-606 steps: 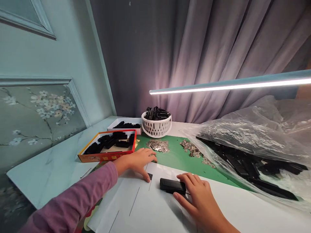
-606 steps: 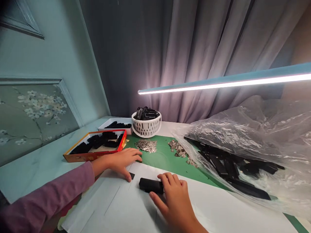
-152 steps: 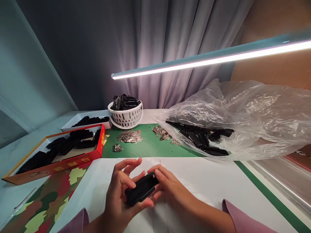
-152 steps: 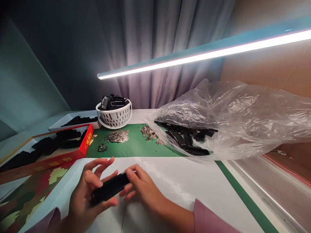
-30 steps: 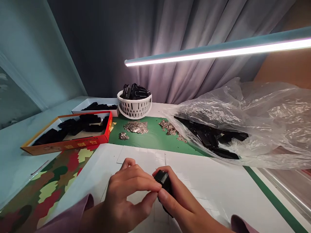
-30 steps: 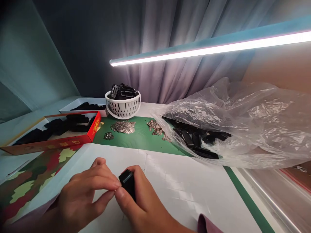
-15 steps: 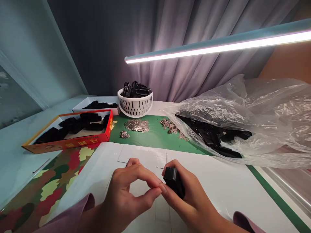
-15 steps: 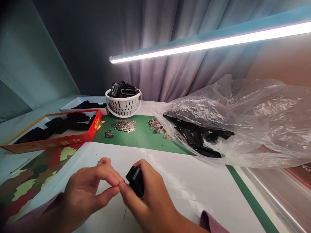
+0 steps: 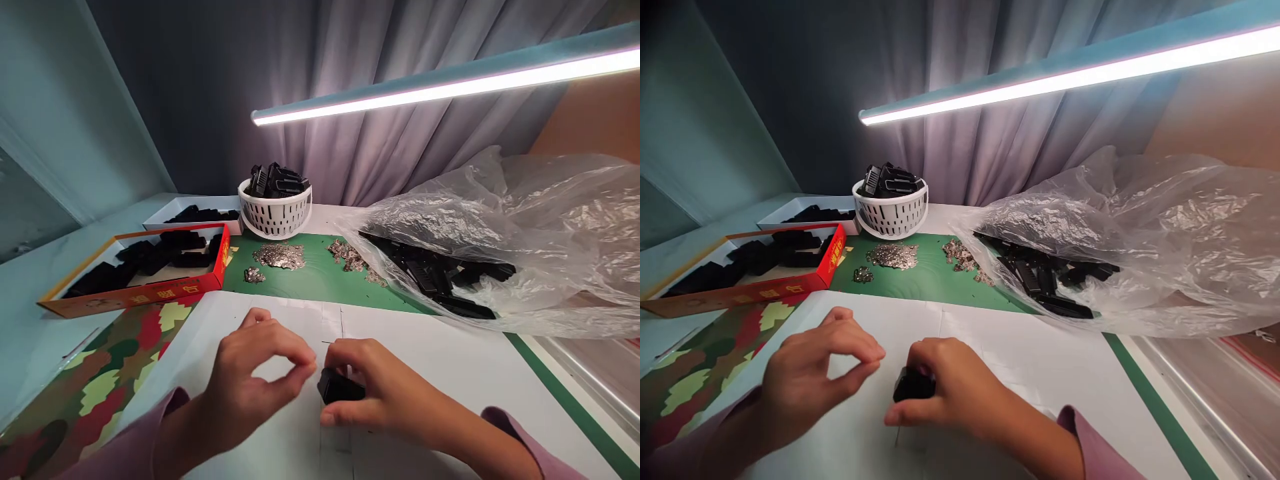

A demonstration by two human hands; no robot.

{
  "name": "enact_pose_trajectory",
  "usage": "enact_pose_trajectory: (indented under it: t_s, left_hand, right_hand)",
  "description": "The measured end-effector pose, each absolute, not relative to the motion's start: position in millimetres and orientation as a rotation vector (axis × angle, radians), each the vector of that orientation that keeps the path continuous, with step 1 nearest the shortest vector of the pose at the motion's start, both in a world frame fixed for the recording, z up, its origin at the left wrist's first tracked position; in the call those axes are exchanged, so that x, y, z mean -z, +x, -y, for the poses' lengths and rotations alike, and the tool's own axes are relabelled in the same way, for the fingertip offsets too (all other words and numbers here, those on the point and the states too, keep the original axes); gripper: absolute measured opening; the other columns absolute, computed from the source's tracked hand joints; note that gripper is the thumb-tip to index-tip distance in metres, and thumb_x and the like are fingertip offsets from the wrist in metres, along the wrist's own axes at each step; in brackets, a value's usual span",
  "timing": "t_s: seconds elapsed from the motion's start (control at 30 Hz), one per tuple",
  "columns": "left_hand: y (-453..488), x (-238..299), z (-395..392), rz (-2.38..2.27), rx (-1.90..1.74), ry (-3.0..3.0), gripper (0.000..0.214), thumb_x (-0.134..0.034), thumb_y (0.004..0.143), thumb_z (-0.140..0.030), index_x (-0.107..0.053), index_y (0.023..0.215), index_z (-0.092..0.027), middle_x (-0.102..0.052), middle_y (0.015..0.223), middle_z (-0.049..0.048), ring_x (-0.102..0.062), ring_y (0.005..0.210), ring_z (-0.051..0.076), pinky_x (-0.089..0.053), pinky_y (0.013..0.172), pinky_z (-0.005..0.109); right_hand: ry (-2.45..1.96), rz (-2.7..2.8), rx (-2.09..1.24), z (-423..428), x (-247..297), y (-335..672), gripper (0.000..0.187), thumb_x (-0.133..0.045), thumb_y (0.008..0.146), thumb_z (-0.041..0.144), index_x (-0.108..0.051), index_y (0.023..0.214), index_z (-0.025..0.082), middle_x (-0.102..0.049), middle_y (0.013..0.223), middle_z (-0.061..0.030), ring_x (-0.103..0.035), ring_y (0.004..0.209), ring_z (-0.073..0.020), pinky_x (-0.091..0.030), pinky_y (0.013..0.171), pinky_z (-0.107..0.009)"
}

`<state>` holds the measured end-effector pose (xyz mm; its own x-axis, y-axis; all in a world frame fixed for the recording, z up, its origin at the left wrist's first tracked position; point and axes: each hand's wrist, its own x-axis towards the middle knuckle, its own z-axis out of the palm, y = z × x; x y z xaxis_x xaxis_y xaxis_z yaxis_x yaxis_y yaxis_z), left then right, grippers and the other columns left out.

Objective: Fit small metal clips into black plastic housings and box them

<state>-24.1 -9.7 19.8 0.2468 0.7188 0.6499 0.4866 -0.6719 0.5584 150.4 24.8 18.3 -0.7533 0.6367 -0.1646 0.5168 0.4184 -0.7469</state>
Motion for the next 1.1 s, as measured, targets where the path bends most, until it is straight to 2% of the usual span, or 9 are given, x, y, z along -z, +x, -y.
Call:
enact_pose_trajectory:
  t_s: [0.07,0.13,0.2,0.27,0.4,0.67,0.77,0.87,1.1]
  left_hand:
    - [-27,-19,7,-1.136,-1.368,2.265,0.015,-0.058,0.066,-0.005,-0.053,0.069,-0.019,-0.063,0.059,-0.0049,-0.056,0.05,0.01,-0.034,0.059,0.03]
    - [-30,-20,5,-1.142,-1.301,2.302,0.016,-0.06,0.065,-0.007,-0.054,0.073,-0.019,-0.064,0.061,-0.0043,-0.056,0.051,0.011,-0.035,0.059,0.03]
    - [-33,-23,5,-1.1,-1.188,2.38,0.018,-0.062,0.063,-0.008,-0.054,0.076,-0.019,-0.064,0.065,-0.0034,-0.055,0.053,0.011,-0.036,0.061,0.03]
    - [-34,-27,6,-1.02,-1.048,2.433,0.017,-0.062,0.066,-0.011,-0.054,0.078,-0.019,-0.064,0.068,-0.0027,-0.056,0.056,0.011,-0.036,0.063,0.029]
    - [-34,-32,9,-0.884,-0.797,2.414,0.009,-0.055,0.075,-0.02,-0.053,0.084,-0.02,-0.064,0.071,-0.0016,-0.054,0.059,0.012,-0.036,0.067,0.03]
    - [-27,-29,13,-0.813,-0.761,2.375,0.01,-0.048,0.078,-0.01,-0.053,0.08,-0.018,-0.064,0.068,-0.0029,-0.053,0.055,0.009,-0.035,0.077,0.03]
    - [-27,-29,14,-0.762,-0.756,2.42,0.011,-0.048,0.078,-0.01,-0.054,0.08,-0.019,-0.065,0.068,-0.002,-0.055,0.057,0.01,-0.037,0.075,0.031]
    - [-26,-28,16,-0.716,-0.777,2.428,0.013,-0.048,0.077,-0.008,-0.054,0.081,-0.02,-0.065,0.07,-0.001,-0.057,0.06,0.011,-0.039,0.072,0.03]
    - [-22,-30,20,-0.634,-0.779,2.541,0.015,-0.045,0.076,-0.005,-0.054,0.078,-0.017,-0.064,0.066,0.0014,-0.054,0.054,0.011,-0.043,0.068,0.029]
  right_hand:
    - [-1.006,2.639,-1.028,-28,-15,150,0.037,-0.062,0.061,0.048,-0.057,0.078,0.015,-0.047,0.073,-0.0016,-0.039,0.065,-0.0113,-0.03,0.055,-0.019]
    - [-1.003,2.641,-0.876,-30,-15,149,0.045,-0.061,0.061,0.051,-0.059,0.09,0.017,-0.048,0.082,-0.0055,-0.04,0.074,-0.0158,-0.032,0.062,-0.023]
    - [-1.002,2.574,-0.858,-30,-18,150,0.043,-0.057,0.065,0.05,-0.059,0.091,0.016,-0.049,0.083,-0.0064,-0.041,0.075,-0.016,-0.033,0.063,-0.024]
    - [-0.942,2.523,-0.97,-30,-23,151,0.033,-0.052,0.073,0.046,-0.06,0.077,0.014,-0.048,0.074,-0.004,-0.041,0.068,-0.0121,-0.031,0.058,-0.02]
    - [-0.858,2.424,-1.298,-26,-31,153,0.035,-0.049,0.077,0.038,-0.053,0.055,0.011,-0.041,0.055,0.002,-0.035,0.052,-0.0052,-0.026,0.049,-0.017]
    - [-0.946,2.156,-1.871,-18,-32,155,0.024,-0.052,0.072,0.022,-0.051,0.051,0.009,-0.042,0.046,0.004,-0.028,0.042,-0.0012,-0.018,0.038,-0.014]
    - [-0.874,2.109,-2.024,-19,-32,154,0.023,-0.05,0.068,0.014,-0.048,0.046,0.008,-0.039,0.043,0.0052,-0.026,0.039,0.0004,-0.017,0.036,-0.013]
    - [-0.853,2.029,-2.146,-19,-32,153,0.023,-0.051,0.067,0.014,-0.047,0.045,0.008,-0.036,0.04,0.0063,-0.023,0.038,0.0008,-0.015,0.035,-0.013]
    - [-0.805,1.772,-2.423,-16,-36,151,0.021,-0.047,0.062,0.003,-0.044,0.042,0.009,-0.044,0.042,0.006,-0.027,0.036,0.0029,-0.016,0.033,-0.009]
